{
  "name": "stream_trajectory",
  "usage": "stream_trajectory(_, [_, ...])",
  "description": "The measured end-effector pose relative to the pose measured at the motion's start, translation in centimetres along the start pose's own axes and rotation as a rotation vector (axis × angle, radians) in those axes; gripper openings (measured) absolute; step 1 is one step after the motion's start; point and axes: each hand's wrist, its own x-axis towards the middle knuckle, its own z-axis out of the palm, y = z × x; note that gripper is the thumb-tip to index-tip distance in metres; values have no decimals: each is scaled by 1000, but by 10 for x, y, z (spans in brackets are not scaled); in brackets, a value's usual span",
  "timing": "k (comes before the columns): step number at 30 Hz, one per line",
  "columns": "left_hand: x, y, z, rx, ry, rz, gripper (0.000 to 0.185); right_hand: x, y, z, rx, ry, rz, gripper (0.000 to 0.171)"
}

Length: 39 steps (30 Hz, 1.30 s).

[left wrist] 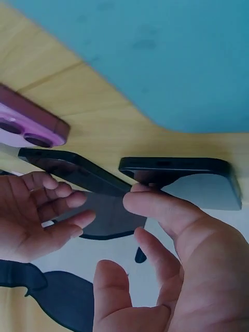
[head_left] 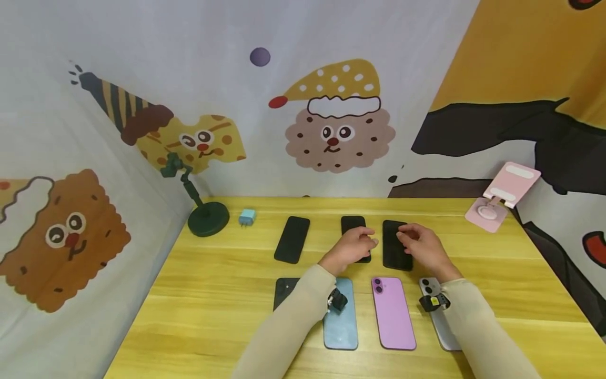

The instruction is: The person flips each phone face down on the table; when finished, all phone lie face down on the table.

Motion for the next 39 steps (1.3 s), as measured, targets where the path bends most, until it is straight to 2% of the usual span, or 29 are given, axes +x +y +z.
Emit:
stream_trajectory(6, [2,4,6,2,-19,-50,48,-2,1,-1,7,-9,42,60])
stream_trajectory(14, [4,3,18,-90,-47,-75,51,-10,4,-9,-52,-52,116,73])
stream_trajectory(20, [5,1,24,-86,-49,-88,46,-14,0,-10,-34,-38,116,70])
stream_trajectory(27, [4,4,23,-86,-59,-98,50,-13,3,-10,-53,-2,87,69])
stream_trajectory(30, [4,6,24,-149,-30,-100,51,-13,4,-10,-52,17,80,67])
stream_trajectory(35, [5,5,28,-306,21,-92,49,-16,3,-7,-86,26,73,63])
stream_trajectory(39, [7,4,32,-394,29,-77,52,-19,1,-4,-69,5,64,61])
